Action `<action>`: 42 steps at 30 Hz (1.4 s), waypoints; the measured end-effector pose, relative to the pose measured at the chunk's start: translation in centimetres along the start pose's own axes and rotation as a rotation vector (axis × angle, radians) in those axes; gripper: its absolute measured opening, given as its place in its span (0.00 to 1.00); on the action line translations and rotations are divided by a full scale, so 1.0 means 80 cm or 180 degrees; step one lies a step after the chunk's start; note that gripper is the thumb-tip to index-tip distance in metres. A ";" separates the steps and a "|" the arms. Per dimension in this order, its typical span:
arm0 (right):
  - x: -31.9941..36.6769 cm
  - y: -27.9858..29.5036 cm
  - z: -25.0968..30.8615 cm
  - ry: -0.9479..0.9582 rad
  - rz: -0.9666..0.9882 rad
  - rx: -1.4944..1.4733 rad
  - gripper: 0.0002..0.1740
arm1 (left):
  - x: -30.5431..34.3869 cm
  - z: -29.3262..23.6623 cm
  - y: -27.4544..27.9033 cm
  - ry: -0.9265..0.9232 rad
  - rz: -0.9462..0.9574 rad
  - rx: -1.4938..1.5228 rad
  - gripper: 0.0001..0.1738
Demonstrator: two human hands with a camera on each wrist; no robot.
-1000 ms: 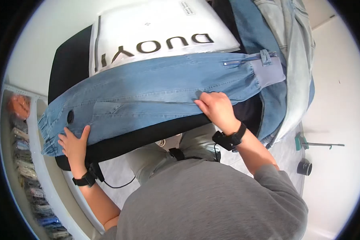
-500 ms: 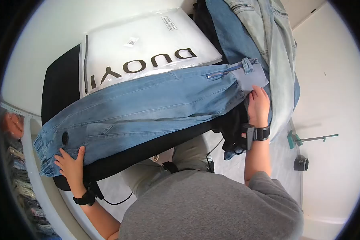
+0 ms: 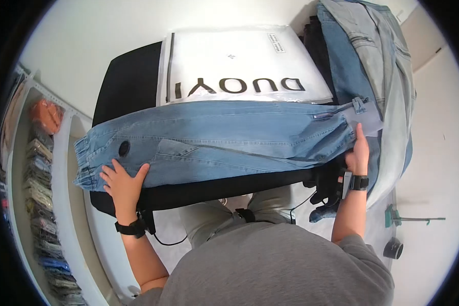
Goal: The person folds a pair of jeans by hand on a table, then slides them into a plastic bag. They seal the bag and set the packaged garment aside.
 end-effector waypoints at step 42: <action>0.325 -0.347 -0.096 0.3346 0.3180 0.3877 0.36 | 0.002 -0.004 0.000 -0.0050 0.0053 0.0136 0.64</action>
Point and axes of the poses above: each hand's wrist, its own x-axis away from the middle knuckle, its own y-axis out of the back of the hand, z = x × y, the point moved 9 cm from there along -x, towards the middle knuckle, and after that the axes turned 9 degrees about y, right-handed, at the moved point
